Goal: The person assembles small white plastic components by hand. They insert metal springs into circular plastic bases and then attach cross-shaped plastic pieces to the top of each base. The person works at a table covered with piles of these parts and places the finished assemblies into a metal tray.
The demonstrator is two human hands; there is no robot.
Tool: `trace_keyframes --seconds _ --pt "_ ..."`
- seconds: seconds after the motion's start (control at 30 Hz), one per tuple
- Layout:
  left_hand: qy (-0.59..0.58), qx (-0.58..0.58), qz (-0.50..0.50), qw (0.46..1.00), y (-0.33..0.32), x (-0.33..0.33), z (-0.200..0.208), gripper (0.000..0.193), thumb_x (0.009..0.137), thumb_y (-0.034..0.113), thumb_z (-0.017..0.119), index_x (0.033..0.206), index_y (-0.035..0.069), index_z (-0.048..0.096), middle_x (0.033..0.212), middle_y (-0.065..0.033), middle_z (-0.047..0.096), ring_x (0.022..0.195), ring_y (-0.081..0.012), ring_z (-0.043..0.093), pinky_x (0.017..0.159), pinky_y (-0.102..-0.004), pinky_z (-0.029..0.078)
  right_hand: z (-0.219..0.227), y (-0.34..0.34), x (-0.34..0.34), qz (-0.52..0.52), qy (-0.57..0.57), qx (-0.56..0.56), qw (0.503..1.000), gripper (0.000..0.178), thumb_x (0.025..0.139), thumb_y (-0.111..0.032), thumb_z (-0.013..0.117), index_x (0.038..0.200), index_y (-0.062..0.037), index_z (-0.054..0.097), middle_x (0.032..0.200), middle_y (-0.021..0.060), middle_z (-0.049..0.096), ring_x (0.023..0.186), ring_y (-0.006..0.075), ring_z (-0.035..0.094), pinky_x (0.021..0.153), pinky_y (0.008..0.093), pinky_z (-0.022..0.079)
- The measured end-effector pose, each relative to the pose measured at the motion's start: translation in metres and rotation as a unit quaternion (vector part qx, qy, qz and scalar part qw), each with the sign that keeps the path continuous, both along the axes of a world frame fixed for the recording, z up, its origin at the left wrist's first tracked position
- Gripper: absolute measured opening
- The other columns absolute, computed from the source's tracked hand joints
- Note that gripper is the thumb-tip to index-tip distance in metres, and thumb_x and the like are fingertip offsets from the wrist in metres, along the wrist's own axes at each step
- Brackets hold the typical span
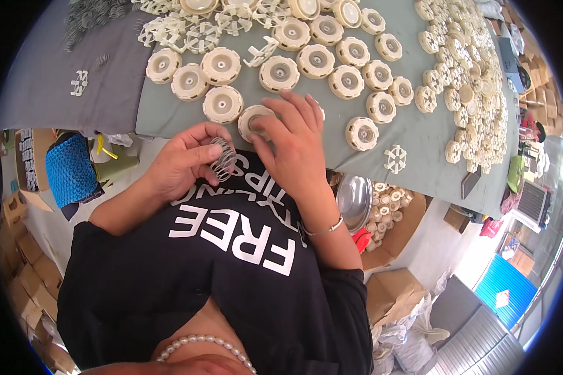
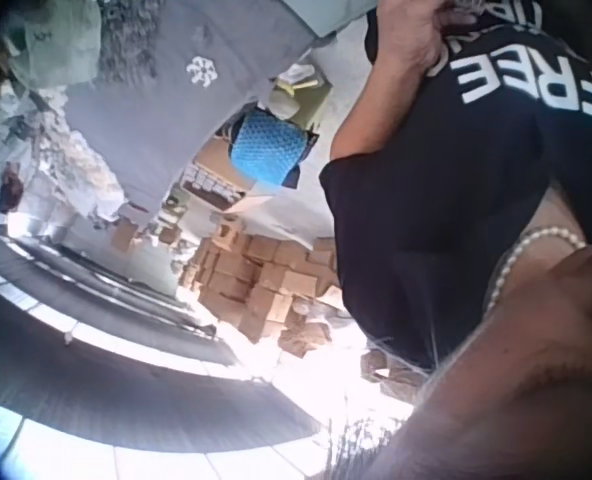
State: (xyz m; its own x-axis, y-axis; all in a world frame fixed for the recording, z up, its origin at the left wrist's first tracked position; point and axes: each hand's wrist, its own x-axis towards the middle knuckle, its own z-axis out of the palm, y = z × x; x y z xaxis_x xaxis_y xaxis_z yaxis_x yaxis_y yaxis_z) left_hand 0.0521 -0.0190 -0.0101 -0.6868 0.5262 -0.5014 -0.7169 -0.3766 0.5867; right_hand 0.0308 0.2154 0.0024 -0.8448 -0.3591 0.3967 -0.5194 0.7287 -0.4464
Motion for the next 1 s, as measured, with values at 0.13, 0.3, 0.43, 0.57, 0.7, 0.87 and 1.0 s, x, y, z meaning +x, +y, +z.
trace_keyframes --seconds 0.13,0.3,0.43,0.57,0.7,0.87,1.0 --pt "0.113 -0.023 0.035 0.993 0.006 0.004 -0.001 0.027 0.098 0.009 0.070 0.123 0.008 0.060 0.116 -0.0062 0.065 0.098 -0.0154 0.068 0.076 -0.0289 0.064 0.016 0.001 0.024 -0.005 -0.227 -0.228 0.947 0.031 0.081 -0.010 0.084 0.109 -0.0047 0.071 0.100 0.0086 0.074 0.092 0.0227 0.070 0.080 0.0361 0.055" --pt "0.118 -0.008 0.092 0.989 0.020 0.003 -0.001 0.024 0.100 0.009 0.069 0.122 0.005 0.060 0.111 -0.0041 0.065 0.098 -0.0126 0.067 0.079 -0.0288 0.062 0.014 -0.015 0.043 -0.040 -0.308 -0.370 0.876 0.030 0.084 -0.004 0.083 0.111 0.0000 0.071 0.095 0.0074 0.074 0.085 0.0150 0.071 0.077 0.0301 0.058" --pt "0.002 -0.023 0.150 0.988 0.024 -0.003 0.010 0.020 0.103 0.014 0.061 0.122 0.009 0.057 0.112 -0.0061 0.064 0.091 -0.0165 0.068 0.077 -0.0285 0.063 0.013 -0.016 0.041 -0.002 -0.067 -0.241 0.968 0.030 0.081 -0.002 0.084 0.109 -0.0024 0.073 0.102 0.0080 0.072 0.093 0.0189 0.070 0.080 0.0314 0.057" --pt "-0.009 0.081 0.088 0.993 0.007 -0.001 0.003 0.021 0.103 0.020 0.058 0.120 0.008 0.057 0.102 -0.0064 0.065 0.079 -0.0131 0.064 0.058 -0.0252 0.057 0.023 -0.016 0.034 0.014 -0.127 -0.322 0.938 0.028 0.080 0.000 0.083 0.105 -0.0049 0.074 0.105 0.0103 0.070 0.094 0.0234 0.069 0.082 0.0323 0.057" --pt "0.002 0.067 0.038 0.997 -0.009 -0.001 -0.001 0.024 0.101 0.025 0.060 0.117 0.007 0.060 0.094 -0.0068 0.065 0.069 -0.0096 0.059 0.048 -0.0241 0.049 0.016 -0.015 0.009 0.025 -0.083 -0.230 0.969 0.024 0.079 0.001 0.082 0.100 -0.0058 0.073 0.105 0.0107 0.070 0.095 0.0259 0.069 0.084 0.0338 0.057" --pt "-0.026 0.049 0.050 0.997 -0.020 -0.002 -0.005 0.021 0.101 0.023 0.064 0.114 0.007 0.066 0.091 -0.0048 0.067 0.067 -0.0097 0.060 0.054 -0.0253 0.051 -0.016 -0.042 -0.031 0.059 0.025 -0.111 0.992 0.016 0.081 -0.004 0.079 0.094 -0.0077 0.070 0.104 0.0074 0.072 0.101 0.0299 0.069 0.093 0.0430 0.055" --pt "-0.004 0.016 0.068 0.998 -0.027 -0.003 -0.007 0.023 0.101 0.022 0.066 0.118 0.008 0.063 0.094 -0.0051 0.067 0.072 -0.0111 0.065 0.055 -0.0239 0.055 -0.014 -0.044 -0.040 0.053 0.003 -0.067 0.996 0.013 0.084 -0.009 0.077 0.095 -0.0099 0.070 0.103 0.0055 0.072 0.108 0.0291 0.067 0.101 0.0446 0.050"
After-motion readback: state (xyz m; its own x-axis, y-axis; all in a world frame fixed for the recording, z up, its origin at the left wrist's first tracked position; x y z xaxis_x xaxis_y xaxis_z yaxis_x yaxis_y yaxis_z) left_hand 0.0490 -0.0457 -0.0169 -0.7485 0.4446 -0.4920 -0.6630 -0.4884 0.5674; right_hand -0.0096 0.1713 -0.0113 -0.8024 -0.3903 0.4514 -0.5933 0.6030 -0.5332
